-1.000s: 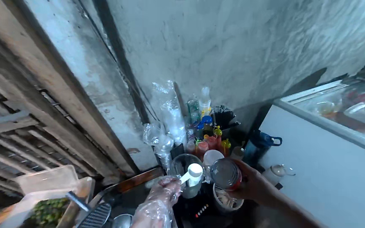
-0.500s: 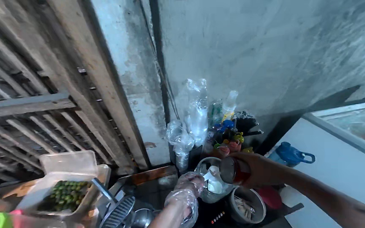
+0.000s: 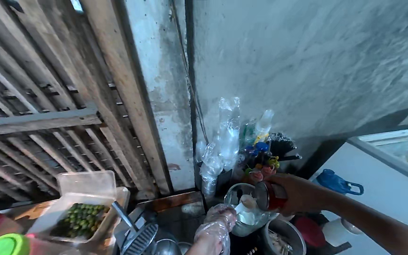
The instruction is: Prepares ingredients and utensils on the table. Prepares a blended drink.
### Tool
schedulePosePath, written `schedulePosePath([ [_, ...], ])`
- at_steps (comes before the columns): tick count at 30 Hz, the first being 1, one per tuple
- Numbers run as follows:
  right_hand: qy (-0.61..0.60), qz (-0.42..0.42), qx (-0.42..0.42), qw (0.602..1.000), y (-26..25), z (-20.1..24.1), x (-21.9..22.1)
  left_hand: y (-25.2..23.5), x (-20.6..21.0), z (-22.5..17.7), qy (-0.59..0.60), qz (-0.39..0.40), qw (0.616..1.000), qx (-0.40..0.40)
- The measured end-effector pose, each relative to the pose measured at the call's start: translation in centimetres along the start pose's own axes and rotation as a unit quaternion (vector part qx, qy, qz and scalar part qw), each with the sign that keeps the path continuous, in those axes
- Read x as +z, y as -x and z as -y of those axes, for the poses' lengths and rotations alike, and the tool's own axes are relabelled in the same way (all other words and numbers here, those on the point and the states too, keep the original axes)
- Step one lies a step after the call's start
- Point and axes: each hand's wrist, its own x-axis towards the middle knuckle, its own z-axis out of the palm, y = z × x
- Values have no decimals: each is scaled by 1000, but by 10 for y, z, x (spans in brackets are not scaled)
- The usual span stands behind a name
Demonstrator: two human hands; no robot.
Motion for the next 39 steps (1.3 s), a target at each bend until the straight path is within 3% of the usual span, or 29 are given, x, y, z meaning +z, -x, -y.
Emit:
schedulePosePath([
  [39,88,20,25,996,21,27,-11,-3,4,22,59,-20,998,-14],
])
